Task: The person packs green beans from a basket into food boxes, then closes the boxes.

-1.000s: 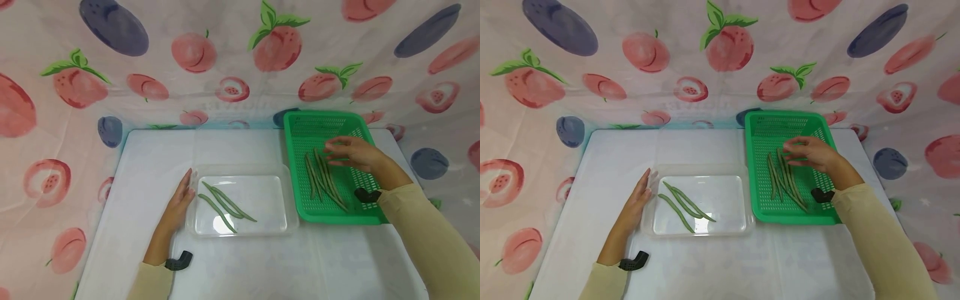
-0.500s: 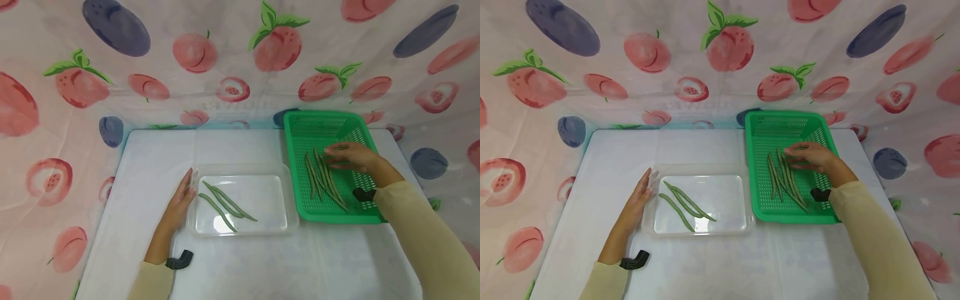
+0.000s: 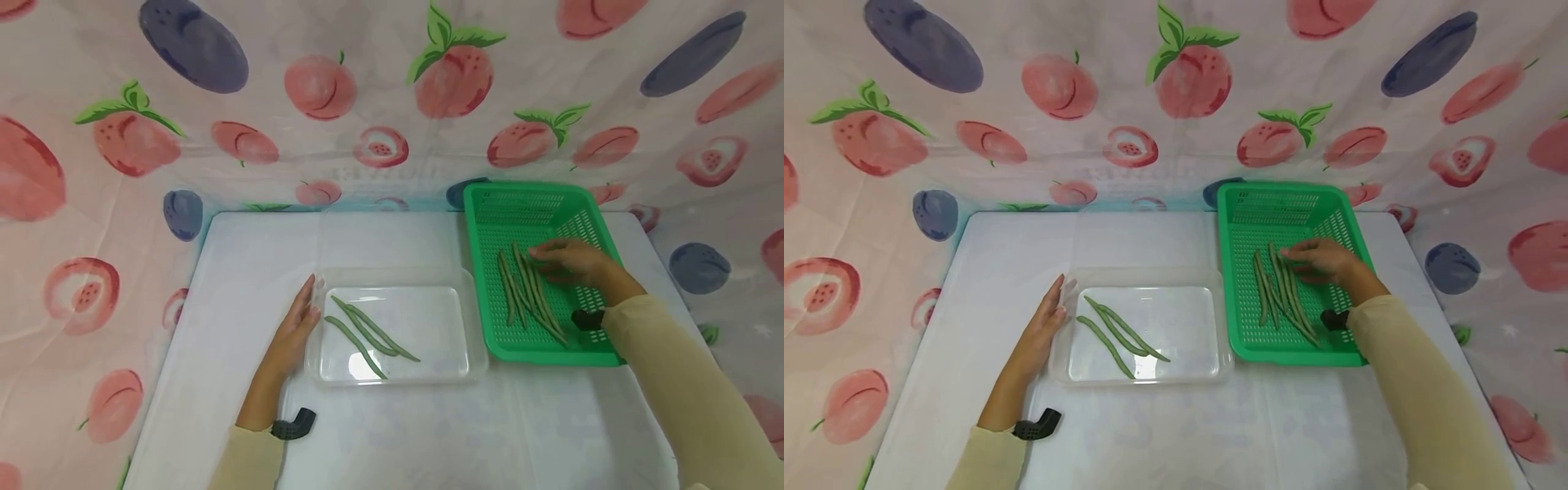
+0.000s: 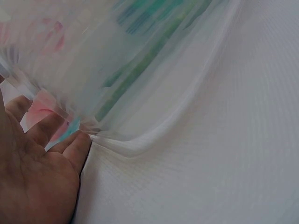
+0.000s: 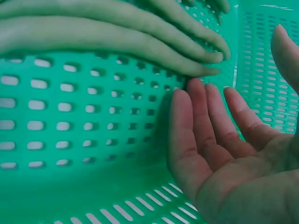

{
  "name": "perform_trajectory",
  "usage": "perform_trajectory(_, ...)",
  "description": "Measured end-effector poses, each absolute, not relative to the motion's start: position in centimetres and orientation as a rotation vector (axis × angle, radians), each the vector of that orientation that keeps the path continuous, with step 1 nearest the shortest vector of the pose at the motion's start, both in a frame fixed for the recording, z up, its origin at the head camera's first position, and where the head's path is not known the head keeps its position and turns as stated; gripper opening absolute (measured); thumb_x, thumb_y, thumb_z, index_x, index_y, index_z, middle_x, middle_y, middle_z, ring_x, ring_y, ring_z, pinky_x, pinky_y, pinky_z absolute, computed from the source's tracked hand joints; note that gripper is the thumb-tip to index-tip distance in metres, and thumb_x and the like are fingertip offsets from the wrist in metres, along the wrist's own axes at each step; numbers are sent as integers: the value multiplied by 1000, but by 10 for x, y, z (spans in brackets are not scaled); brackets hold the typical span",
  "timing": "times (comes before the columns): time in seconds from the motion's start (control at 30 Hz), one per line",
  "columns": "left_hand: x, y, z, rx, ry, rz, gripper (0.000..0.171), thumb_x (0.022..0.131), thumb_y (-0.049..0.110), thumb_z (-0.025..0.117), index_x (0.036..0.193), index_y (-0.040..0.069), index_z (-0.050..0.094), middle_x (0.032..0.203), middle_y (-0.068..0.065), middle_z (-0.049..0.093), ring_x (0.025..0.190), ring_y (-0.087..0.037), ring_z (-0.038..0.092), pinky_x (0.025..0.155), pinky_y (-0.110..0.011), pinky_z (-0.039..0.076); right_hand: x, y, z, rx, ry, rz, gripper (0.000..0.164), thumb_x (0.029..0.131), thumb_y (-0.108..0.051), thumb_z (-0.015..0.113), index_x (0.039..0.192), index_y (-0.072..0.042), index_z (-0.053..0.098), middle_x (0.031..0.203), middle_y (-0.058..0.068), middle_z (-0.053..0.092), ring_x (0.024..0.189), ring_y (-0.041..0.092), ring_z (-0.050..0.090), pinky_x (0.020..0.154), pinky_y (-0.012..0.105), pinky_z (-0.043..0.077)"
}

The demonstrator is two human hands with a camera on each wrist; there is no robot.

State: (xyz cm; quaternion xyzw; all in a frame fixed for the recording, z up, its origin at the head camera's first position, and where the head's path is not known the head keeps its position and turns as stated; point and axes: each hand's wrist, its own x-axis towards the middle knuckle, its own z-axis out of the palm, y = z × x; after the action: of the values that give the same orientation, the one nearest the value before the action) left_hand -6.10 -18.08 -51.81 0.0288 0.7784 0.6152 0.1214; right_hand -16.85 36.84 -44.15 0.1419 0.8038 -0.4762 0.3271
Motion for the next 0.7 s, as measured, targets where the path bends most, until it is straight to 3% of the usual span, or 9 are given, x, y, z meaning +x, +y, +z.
perform_trajectory(0.17,-61,-181,-519,77,2265,1800,61,108,33,44,160,50,17,173,5,12,157,-43,13,110,-70,33,-169,364,-450,395,2104,-1232,77,99,-45,66,154,-1,34,157,22,38,145,44,41,109,47,50)
perform_trajectory(0.43,-61,-182,-519,80,2279,1790,61,108,33,44,159,52,16,173,5,12,158,-42,14,112,-71,31,-173,357,-450,355,2125,-1136,67,99,-46,65,147,-3,45,129,4,59,124,26,57,103,43,53)
perform_trajectory(0.7,-60,-182,-518,70,2276,1783,61,108,35,44,160,51,17,173,5,13,156,-44,18,107,-70,38,-171,365,-451,308,2121,-1156,65,99,-37,68,147,-1,43,121,-2,63,104,9,64,93,34,58)
